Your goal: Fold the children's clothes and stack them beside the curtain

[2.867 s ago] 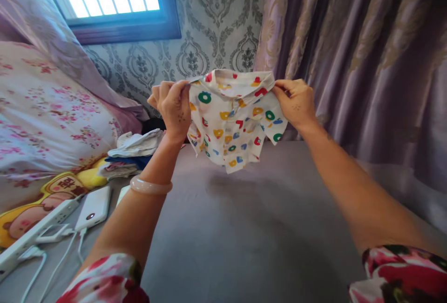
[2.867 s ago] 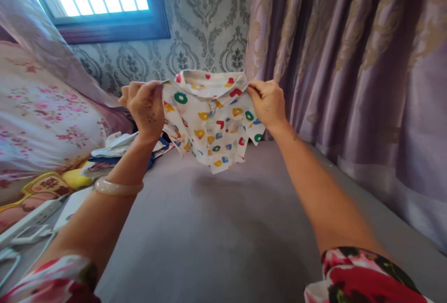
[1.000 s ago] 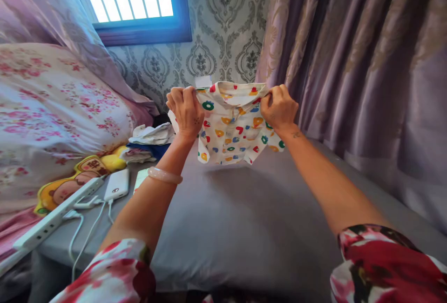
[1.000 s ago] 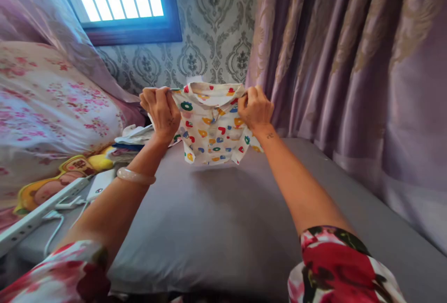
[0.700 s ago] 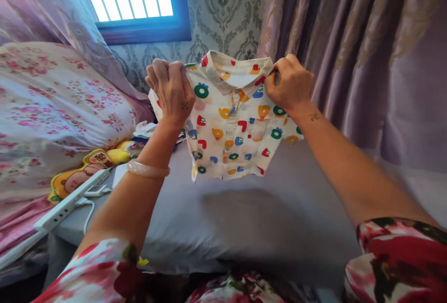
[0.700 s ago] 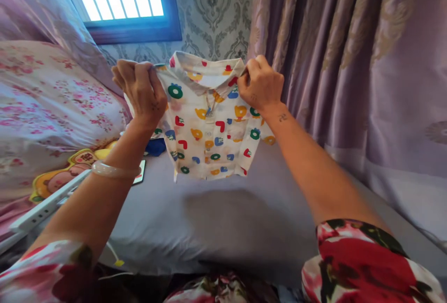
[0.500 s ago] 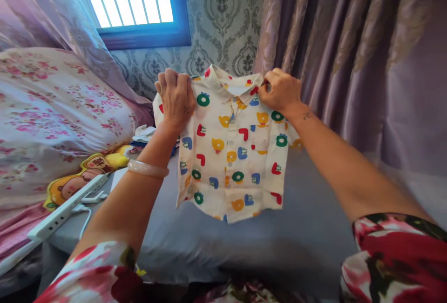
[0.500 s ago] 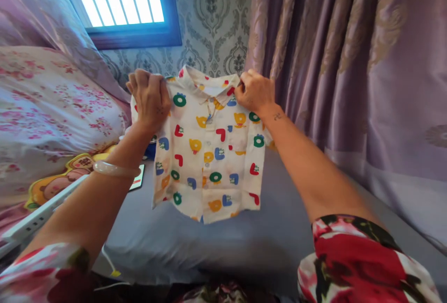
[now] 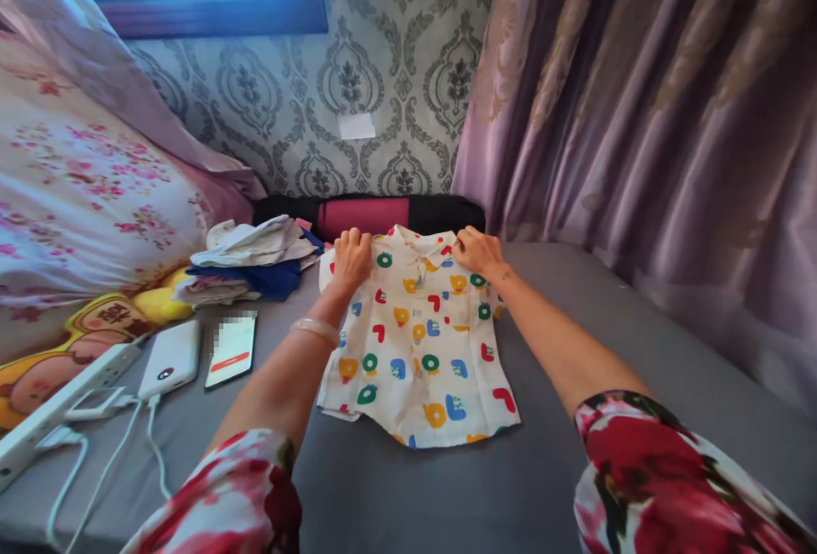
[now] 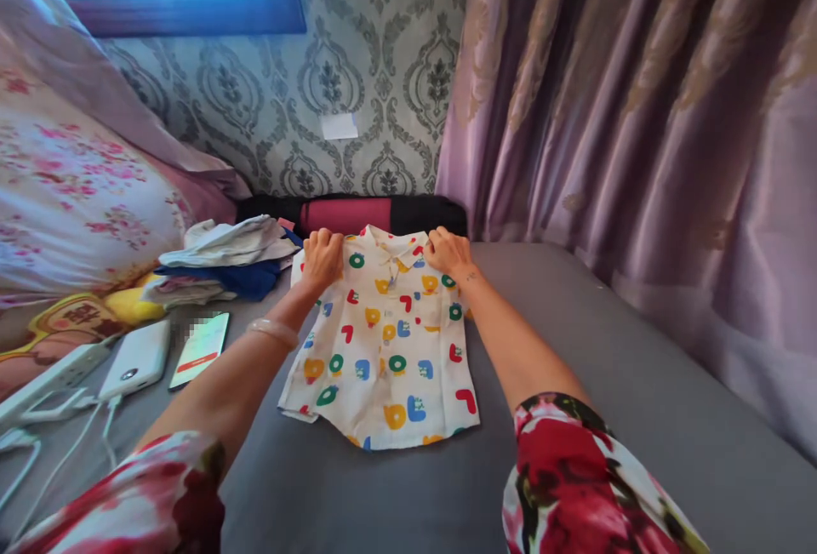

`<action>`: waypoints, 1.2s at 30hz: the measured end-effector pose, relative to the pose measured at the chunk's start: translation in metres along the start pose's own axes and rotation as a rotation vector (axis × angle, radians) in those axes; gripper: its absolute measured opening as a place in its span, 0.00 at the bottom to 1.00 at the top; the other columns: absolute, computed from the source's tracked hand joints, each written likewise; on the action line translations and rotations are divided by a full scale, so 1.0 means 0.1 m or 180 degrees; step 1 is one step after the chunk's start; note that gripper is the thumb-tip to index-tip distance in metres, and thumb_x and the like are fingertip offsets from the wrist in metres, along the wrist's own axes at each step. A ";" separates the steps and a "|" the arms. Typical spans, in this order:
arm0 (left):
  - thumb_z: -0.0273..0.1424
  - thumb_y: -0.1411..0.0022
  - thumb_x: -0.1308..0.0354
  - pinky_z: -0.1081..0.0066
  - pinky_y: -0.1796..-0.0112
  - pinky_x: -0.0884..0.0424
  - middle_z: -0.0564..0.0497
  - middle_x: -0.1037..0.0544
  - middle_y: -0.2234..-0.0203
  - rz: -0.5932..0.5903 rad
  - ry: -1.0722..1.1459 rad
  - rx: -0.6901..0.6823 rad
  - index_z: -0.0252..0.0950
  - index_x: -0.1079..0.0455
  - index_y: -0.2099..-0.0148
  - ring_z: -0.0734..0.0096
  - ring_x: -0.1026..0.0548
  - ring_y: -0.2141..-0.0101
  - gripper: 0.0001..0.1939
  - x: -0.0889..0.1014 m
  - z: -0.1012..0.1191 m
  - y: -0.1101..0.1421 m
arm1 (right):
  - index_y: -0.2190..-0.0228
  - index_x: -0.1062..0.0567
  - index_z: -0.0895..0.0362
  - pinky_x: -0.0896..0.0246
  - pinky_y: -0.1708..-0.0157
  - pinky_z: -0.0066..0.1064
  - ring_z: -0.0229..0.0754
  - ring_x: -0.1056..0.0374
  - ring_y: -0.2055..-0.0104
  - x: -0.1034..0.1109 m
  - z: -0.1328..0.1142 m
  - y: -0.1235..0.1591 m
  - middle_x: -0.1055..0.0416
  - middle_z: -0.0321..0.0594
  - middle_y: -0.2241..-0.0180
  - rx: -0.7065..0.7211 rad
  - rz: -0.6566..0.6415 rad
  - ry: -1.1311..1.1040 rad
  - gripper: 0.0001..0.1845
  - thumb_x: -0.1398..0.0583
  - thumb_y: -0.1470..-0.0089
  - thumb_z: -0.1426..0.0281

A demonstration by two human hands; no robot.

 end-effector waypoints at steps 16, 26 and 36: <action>0.25 0.35 0.59 0.56 0.55 0.41 0.37 0.31 0.54 -0.0871 -0.0122 -0.0290 0.37 0.31 0.50 0.49 0.36 0.52 0.18 -1.33 -0.03 -0.16 | 0.58 0.26 0.57 0.49 0.66 0.33 0.46 0.32 0.58 -1.34 0.25 -0.26 0.30 0.49 0.55 0.0294 -0.0872 0.0068 0.17 0.53 0.39 0.68; 0.23 0.37 0.59 0.57 0.55 0.41 0.35 0.26 0.56 -0.1364 -0.0201 -0.0235 0.32 0.29 0.53 0.50 0.31 0.53 0.18 -1.72 0.09 -0.36 | 0.55 0.26 0.59 0.45 0.60 0.35 0.48 0.31 0.55 -1.68 0.36 -0.37 0.29 0.51 0.53 0.0212 -0.1228 -0.0050 0.18 0.51 0.40 0.68; 0.37 0.35 0.54 0.57 0.50 0.39 0.41 0.22 0.55 -0.2050 0.0756 0.0211 0.37 0.26 0.58 0.54 0.27 0.53 0.17 -1.91 0.11 -0.66 | 0.66 0.22 0.57 0.41 0.67 0.27 0.44 0.29 0.60 -1.84 0.47 -0.55 0.23 0.43 0.61 -0.0751 -0.1995 -0.2115 0.14 0.48 0.42 0.67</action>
Point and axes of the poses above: each hand's wrist, its own y-axis away from the middle knuckle, its own x-axis out of the back of the hand, z = x × y, the point moved 3 cm from there along -y, towards the middle knuckle
